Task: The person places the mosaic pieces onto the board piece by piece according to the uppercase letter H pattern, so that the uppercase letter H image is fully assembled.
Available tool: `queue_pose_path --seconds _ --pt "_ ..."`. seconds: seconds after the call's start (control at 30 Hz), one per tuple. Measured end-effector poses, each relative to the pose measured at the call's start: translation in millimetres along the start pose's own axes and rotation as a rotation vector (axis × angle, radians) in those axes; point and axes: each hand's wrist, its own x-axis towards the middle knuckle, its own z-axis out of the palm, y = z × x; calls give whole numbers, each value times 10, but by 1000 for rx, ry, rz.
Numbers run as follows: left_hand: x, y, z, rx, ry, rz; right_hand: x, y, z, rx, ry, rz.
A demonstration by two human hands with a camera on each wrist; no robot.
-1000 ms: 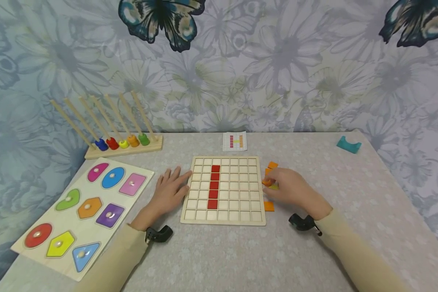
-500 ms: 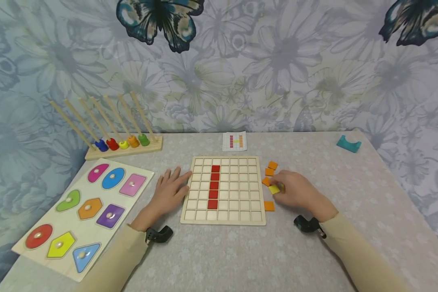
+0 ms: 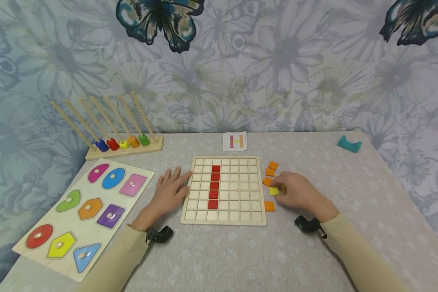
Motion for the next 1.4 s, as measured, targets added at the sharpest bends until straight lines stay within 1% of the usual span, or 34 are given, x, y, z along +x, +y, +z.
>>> queue_pose_path --seconds 0.3,0.53,0.83,1.13,1.3,1.4 --pt "-1 -20 20 1 10 -1 11 2 28 27 -9 30" --pt "-3 -9 17 -11 13 3 11 13 45 25 -15 53" --pt "-5 -13 18 -16 17 3 8 15 55 17 -9 35" --pt "3 -30 32 6 27 11 -7 -2 32 -3 -9 22" --pt "7 -29 28 11 25 13 -21 0 25 -9 15 -7" --pt "9 -33 30 10 27 14 -19 5 30 -11 24 -4"
